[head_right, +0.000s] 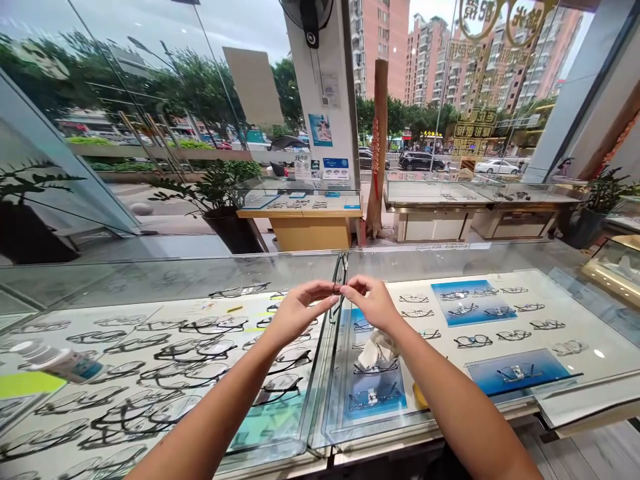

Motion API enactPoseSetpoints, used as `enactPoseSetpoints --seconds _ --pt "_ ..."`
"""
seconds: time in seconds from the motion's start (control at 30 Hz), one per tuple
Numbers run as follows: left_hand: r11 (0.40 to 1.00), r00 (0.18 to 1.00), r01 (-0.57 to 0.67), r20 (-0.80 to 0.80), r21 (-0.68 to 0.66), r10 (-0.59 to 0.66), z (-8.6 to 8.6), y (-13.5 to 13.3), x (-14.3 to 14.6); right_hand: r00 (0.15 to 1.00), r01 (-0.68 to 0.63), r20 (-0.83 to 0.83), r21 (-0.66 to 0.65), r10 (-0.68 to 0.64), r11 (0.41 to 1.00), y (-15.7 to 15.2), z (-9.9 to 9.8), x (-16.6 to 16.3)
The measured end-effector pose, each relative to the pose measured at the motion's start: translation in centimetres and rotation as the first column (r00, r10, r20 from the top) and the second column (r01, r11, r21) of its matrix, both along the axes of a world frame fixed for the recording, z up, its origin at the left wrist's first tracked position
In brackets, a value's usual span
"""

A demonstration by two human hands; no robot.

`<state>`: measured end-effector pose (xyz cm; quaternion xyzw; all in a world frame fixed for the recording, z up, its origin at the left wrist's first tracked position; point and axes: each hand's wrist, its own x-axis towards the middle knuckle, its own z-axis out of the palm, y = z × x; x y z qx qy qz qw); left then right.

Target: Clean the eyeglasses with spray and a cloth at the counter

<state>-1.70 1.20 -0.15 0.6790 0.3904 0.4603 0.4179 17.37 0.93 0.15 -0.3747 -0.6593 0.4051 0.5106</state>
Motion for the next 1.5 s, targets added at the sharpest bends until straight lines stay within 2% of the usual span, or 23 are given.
enactPoseSetpoints --seconds 0.3,0.57,0.9,1.1,1.27,1.5 --pt "0.997 0.994 0.050 0.103 -0.062 -0.044 0.2 -0.3 0.0 0.996 -0.038 -0.087 -0.036 0.035 0.999 0.2 -0.1 -0.2" --pt "1.000 0.999 -0.013 0.032 -0.021 0.014 0.2 -0.3 -0.2 0.998 -0.060 -0.028 -0.017 0.059 0.998 -0.1 -0.2 -0.4" --pt "0.981 0.996 0.023 0.093 -0.190 -0.005 0.5 -0.4 0.2 0.992 -0.081 -0.099 -0.041 0.077 0.996 -0.2 -0.1 -0.5" --pt "0.965 0.987 0.045 0.160 -0.257 -0.003 1.0 -0.7 0.4 0.997 -0.064 -0.055 -0.048 0.061 0.997 -0.3 0.0 -0.5" --pt "0.966 0.981 0.056 0.194 -0.253 -0.006 1.1 -0.7 0.3 0.996 -0.059 -0.076 -0.042 0.056 0.997 -0.4 0.2 -0.1" --pt "0.975 0.952 0.143 0.294 -0.173 -0.088 0.5 -0.3 0.6 0.997 -0.051 -0.065 -0.025 0.050 0.998 -0.2 0.3 0.3"
